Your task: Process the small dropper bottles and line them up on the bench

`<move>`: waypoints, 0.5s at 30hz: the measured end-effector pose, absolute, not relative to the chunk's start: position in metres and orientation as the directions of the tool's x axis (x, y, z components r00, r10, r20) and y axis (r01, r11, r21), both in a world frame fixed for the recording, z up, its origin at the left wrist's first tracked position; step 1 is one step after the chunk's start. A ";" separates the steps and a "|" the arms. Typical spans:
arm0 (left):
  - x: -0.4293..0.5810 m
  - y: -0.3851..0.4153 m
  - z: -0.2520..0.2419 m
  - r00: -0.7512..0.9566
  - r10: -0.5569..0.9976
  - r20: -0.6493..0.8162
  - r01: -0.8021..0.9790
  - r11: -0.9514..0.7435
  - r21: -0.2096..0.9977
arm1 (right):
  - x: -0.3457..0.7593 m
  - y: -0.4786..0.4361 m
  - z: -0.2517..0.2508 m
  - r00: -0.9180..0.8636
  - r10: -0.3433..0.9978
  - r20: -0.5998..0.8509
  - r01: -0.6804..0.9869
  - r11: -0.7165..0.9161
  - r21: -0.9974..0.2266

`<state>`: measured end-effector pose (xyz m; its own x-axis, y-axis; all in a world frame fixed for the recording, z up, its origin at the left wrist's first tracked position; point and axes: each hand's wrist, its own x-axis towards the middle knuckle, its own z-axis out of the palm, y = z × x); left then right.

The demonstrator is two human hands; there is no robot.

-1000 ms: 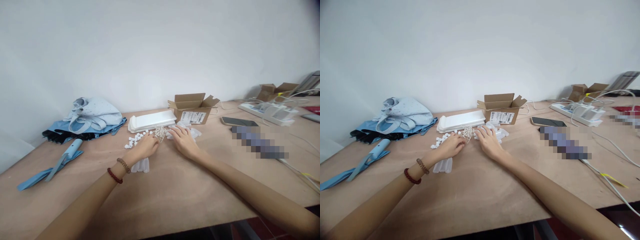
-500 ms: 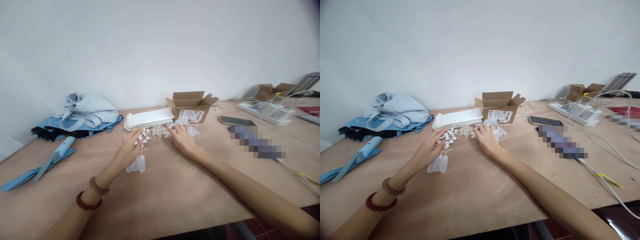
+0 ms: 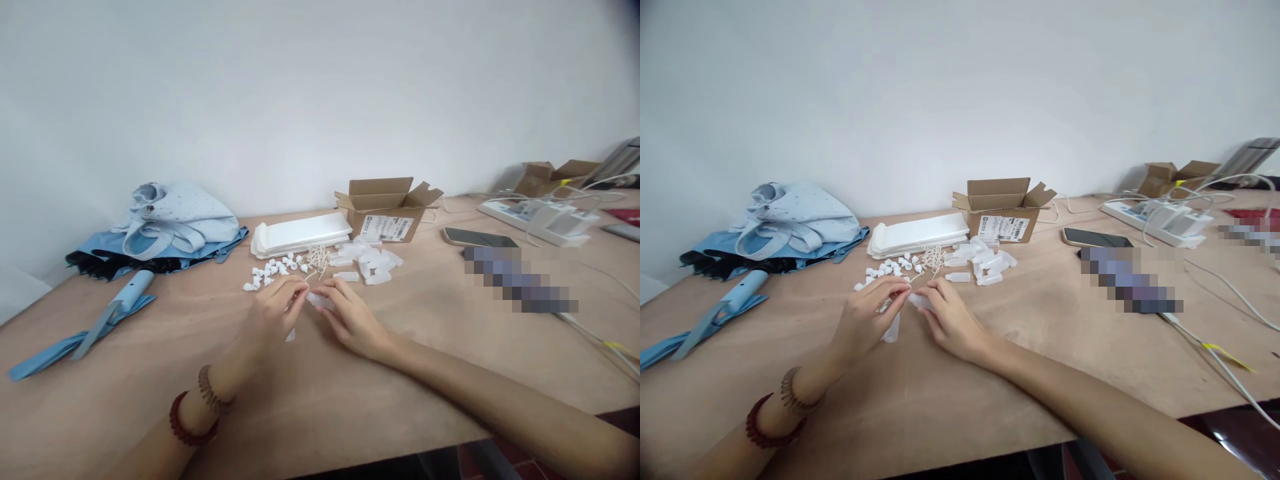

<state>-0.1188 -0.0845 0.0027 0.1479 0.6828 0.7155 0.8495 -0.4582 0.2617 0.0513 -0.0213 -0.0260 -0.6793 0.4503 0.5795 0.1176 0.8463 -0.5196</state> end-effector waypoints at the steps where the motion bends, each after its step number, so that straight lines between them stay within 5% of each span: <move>1: -0.119 -0.085 0.002 0.126 0.694 0.709 0.850 -0.443 0.283 | 0.051 -0.021 -0.027 -0.669 0.457 0.585 0.109 0.840 -0.531; 15: -0.113 -0.087 -0.006 0.105 0.720 0.686 0.886 -0.381 0.264 | 0.051 -0.018 -0.029 -0.662 0.585 0.468 0.107 0.692 -0.714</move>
<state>-0.1130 -0.0868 -0.0062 0.1054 0.7202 0.6858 0.8861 -0.3810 0.2639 0.0508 -0.0182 -0.0287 -0.6625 0.5851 0.4678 0.1073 0.6922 -0.7137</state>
